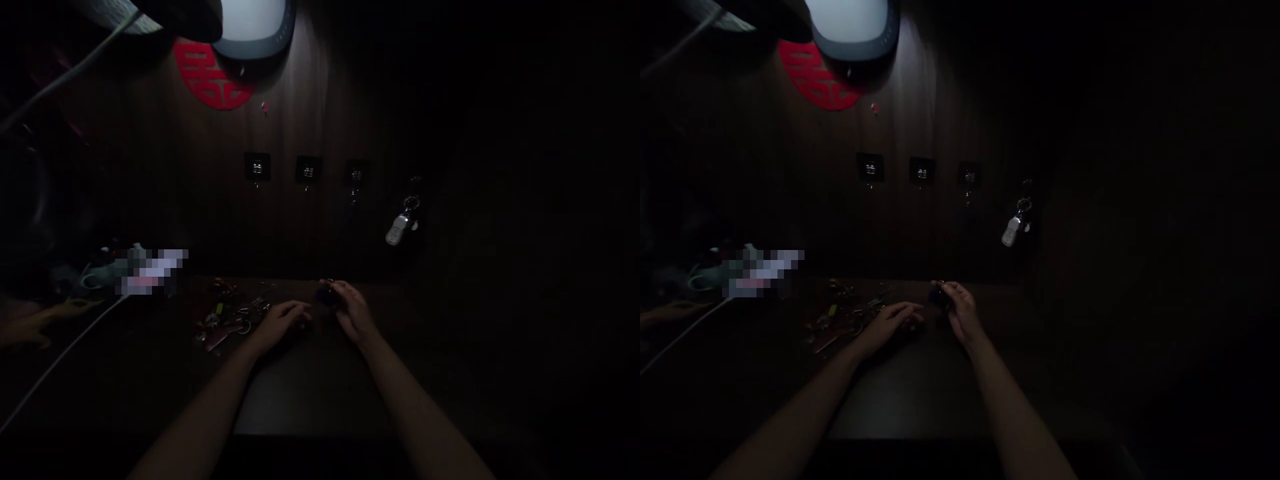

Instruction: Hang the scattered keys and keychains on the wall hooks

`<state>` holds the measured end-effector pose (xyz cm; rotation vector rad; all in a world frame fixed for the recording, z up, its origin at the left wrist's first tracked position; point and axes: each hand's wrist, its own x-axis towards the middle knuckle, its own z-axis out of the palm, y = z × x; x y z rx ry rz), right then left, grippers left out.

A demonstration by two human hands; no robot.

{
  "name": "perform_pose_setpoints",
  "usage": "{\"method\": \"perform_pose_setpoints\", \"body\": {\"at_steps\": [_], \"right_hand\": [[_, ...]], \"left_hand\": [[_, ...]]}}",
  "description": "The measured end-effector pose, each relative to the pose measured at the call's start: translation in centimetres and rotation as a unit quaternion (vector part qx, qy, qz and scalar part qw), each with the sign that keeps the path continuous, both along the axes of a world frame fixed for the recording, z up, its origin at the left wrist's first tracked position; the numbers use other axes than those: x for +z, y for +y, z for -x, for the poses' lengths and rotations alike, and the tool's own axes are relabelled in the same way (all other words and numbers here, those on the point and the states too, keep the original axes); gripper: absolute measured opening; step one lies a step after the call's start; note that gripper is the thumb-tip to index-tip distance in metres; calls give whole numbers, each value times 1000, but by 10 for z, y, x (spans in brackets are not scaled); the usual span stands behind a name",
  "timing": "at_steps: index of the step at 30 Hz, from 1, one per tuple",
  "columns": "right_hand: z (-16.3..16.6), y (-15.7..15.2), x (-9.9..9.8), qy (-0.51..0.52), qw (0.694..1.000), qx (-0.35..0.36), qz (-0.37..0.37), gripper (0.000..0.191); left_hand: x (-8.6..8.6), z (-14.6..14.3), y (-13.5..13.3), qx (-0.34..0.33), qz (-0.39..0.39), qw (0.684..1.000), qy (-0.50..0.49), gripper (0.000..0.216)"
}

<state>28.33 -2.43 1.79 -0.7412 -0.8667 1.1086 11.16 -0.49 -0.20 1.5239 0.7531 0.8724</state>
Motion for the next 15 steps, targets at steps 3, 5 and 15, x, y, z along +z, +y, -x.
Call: {"method": "perform_pose_setpoints", "body": {"at_steps": [3,5,15], "right_hand": [[-4,1,1,19,1000,-20,-6,17],[-6,1,2,34,999,-28,-10,17],[-19,11,3,128,988,-81,-20,16]], "left_hand": [[-2,1,2,-3,-2,1000,2,40],[-3,1,3,-8,-11,1000,3,40],[-12,1,9,-9,-46,999,27,38]]}}
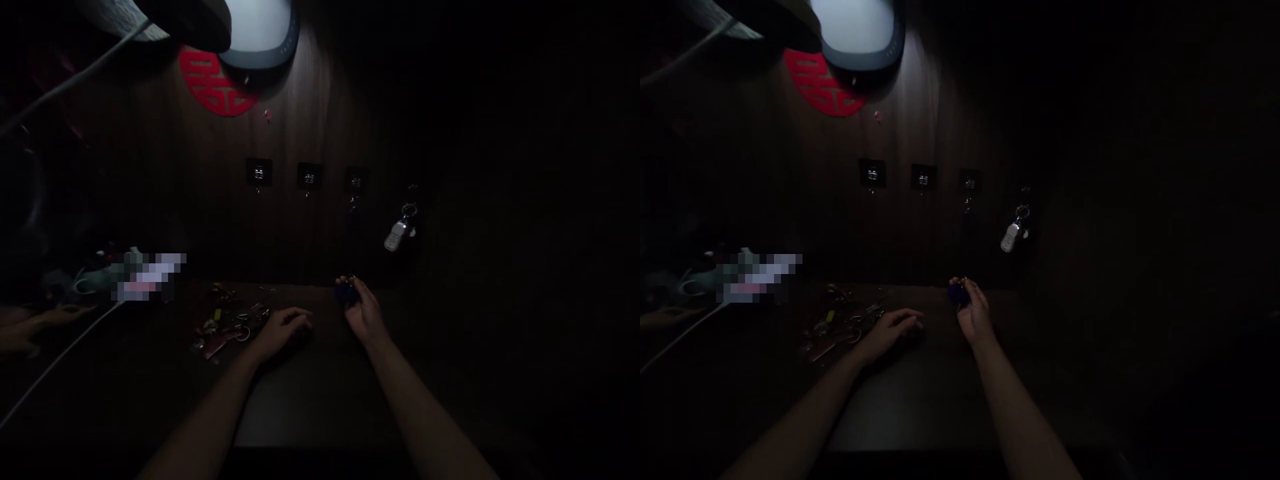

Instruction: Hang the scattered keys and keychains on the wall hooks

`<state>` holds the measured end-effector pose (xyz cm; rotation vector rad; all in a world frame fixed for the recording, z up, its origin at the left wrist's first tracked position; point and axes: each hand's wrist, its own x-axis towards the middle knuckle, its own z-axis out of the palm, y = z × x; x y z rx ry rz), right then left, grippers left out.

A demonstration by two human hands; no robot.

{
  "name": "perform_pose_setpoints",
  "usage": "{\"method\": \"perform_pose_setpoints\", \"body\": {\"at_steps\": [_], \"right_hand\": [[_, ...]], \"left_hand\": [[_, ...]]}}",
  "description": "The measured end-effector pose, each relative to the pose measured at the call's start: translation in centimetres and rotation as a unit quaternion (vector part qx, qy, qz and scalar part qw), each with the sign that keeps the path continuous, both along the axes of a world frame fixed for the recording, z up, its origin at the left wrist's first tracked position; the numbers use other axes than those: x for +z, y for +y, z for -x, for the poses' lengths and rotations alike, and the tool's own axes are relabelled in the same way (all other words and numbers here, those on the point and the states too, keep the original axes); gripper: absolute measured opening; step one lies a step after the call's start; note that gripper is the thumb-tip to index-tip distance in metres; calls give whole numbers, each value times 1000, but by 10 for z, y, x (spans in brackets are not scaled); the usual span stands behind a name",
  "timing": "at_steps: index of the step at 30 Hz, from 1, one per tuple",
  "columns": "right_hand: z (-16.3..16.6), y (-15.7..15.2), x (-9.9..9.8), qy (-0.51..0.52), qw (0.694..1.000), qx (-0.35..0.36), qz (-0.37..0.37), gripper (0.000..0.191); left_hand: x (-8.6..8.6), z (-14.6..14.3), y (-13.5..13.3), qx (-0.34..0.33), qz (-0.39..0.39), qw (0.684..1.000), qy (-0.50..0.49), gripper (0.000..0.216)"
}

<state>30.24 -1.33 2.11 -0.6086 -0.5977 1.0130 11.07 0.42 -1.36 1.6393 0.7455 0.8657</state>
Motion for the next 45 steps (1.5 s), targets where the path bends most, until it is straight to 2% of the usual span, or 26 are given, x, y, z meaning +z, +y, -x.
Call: {"method": "perform_pose_setpoints", "body": {"at_steps": [9,16,19,23,27,31,38,45], "right_hand": [[-13,11,15,-36,999,-29,-1,21],[-18,26,53,-71,995,-64,-34,20],[-20,35,73,-97,987,-115,-47,24],[-25,50,101,-173,958,-214,-75,26],[-28,65,127,-262,912,-302,-87,25],[-29,79,146,-324,874,-352,-89,23],[-30,99,154,-379,837,-382,-98,15],[-31,103,137,-380,846,-363,-91,24]], "left_hand": [[11,1,-7,8,5,1000,14,33],[13,1,-8,17,-10,1000,14,32],[10,1,-5,10,-5,1000,15,33],[7,1,-4,4,-3,1000,5,33],[8,0,-6,7,18,1000,-11,33],[8,0,-6,2,18,1000,-22,33],[5,-1,-5,11,-2,1000,-14,30],[3,0,-2,1,-8,1000,-16,31]]}}
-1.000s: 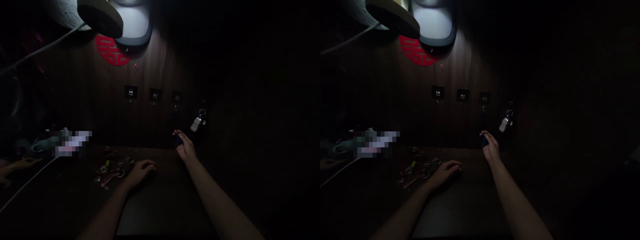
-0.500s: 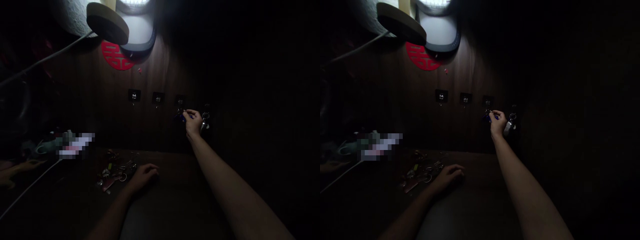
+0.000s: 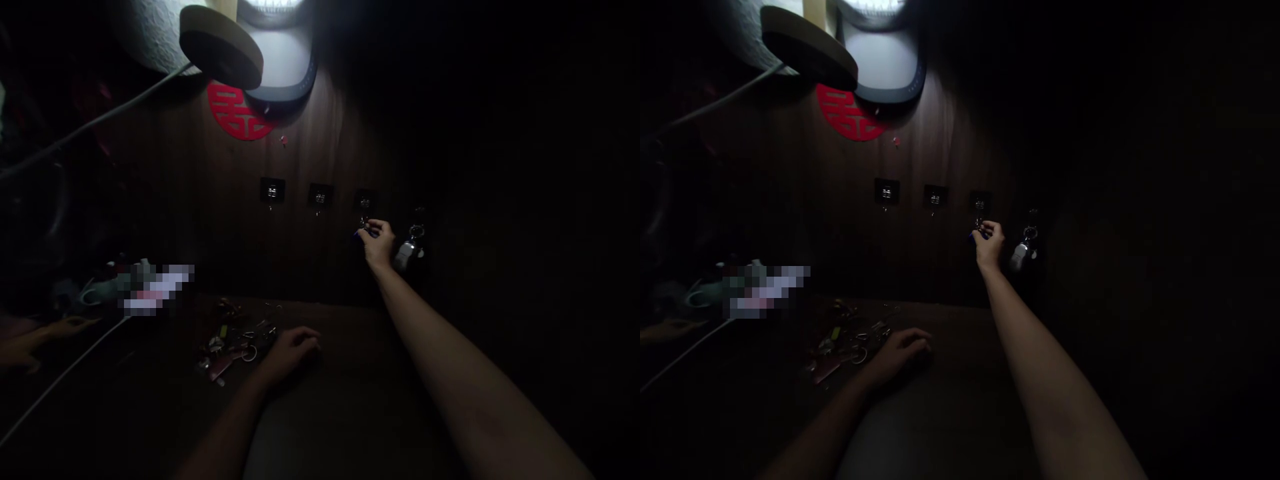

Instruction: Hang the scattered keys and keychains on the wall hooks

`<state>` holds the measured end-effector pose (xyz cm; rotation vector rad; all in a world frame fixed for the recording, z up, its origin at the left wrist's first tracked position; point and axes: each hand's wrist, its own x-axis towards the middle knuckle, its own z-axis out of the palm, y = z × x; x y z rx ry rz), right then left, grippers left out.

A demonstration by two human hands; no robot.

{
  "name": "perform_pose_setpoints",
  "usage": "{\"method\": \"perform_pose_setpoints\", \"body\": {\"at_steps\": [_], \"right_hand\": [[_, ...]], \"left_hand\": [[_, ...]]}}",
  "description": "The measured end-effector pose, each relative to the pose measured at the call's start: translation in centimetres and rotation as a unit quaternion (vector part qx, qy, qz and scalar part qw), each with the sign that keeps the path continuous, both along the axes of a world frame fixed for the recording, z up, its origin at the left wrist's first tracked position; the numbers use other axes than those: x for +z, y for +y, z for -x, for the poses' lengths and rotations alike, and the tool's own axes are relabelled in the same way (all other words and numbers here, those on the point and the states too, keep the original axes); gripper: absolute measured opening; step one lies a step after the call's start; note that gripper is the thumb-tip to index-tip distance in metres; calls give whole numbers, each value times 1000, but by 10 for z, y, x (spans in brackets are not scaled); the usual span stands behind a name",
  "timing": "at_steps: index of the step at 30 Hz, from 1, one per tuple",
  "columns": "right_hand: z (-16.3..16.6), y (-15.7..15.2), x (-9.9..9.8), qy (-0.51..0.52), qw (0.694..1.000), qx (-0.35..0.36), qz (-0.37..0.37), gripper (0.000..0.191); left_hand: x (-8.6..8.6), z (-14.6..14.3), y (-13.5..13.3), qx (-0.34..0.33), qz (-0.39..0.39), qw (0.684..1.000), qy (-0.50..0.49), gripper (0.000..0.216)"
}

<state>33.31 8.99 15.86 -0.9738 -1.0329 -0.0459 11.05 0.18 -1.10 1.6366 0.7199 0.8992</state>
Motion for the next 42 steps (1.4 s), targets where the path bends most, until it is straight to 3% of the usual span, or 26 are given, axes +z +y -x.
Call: {"method": "perform_pose_setpoints", "body": {"at_steps": [6,11,19,27,34,42], "right_hand": [[3,-5,-22,4,999,29,16,46],[2,-10,-47,16,998,21,63,53],[7,-28,-110,62,988,92,108,50],[26,-63,-167,88,964,133,212,39],[40,-80,-185,28,956,147,253,27],[45,-83,-195,-84,953,127,262,19]], "left_hand": [[0,0,1,1,10,1000,-2,33],[7,0,-3,5,25,999,19,35],[10,0,-4,17,-1,999,35,32],[7,-1,-3,16,-8,999,38,33],[7,0,-5,7,-14,998,54,34],[8,0,-13,22,-137,982,127,27]]}}
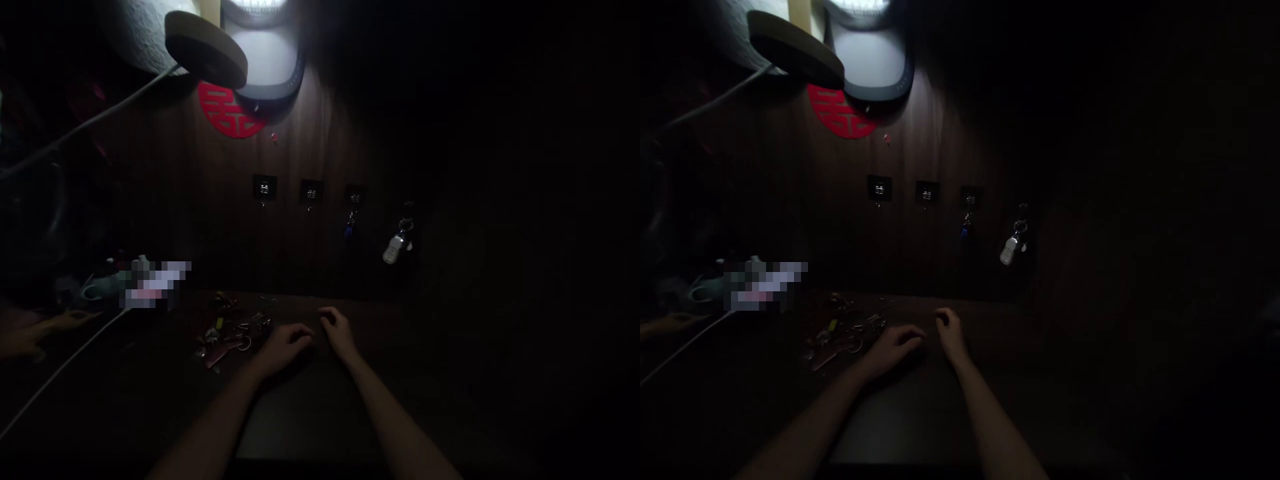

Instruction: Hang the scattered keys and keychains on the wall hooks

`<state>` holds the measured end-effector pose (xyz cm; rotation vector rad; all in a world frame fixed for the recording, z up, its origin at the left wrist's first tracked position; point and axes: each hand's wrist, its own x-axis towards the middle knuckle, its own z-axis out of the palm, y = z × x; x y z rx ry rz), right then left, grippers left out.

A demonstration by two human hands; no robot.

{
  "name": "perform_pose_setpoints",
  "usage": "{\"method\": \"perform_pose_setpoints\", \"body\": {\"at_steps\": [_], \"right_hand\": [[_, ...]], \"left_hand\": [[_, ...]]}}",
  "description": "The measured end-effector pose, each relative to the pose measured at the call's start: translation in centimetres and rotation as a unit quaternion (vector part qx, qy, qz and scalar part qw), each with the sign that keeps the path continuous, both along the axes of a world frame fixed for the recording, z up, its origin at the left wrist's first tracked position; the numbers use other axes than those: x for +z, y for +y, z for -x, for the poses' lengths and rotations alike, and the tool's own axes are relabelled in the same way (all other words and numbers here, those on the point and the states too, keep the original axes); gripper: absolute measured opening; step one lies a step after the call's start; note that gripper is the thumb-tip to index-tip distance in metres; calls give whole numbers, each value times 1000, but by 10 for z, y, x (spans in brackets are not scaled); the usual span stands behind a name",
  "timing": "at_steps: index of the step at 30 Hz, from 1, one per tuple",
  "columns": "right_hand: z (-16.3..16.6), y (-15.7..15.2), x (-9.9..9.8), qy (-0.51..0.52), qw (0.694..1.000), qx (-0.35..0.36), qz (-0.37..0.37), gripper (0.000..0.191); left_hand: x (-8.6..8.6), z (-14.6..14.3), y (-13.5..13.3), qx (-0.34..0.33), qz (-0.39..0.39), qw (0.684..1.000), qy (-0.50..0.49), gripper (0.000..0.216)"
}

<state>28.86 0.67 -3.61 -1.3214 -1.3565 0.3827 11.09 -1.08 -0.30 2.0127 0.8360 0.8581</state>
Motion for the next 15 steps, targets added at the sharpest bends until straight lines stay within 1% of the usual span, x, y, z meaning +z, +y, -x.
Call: {"method": "perform_pose_setpoints", "body": {"at_steps": [4,7,11,15], "right_hand": [[-1,1,-3,-36,999,6,11,18],[0,1,-3,-53,998,9,17,19],[1,-1,-1,-69,997,14,16,19],[3,-4,3,-79,996,16,24,19]], "left_hand": [[-1,3,-1,0,-52,998,27,26],[-1,7,2,32,-90,995,30,25],[-1,12,10,119,-112,986,21,24],[3,21,17,241,-108,964,17,25]]}}
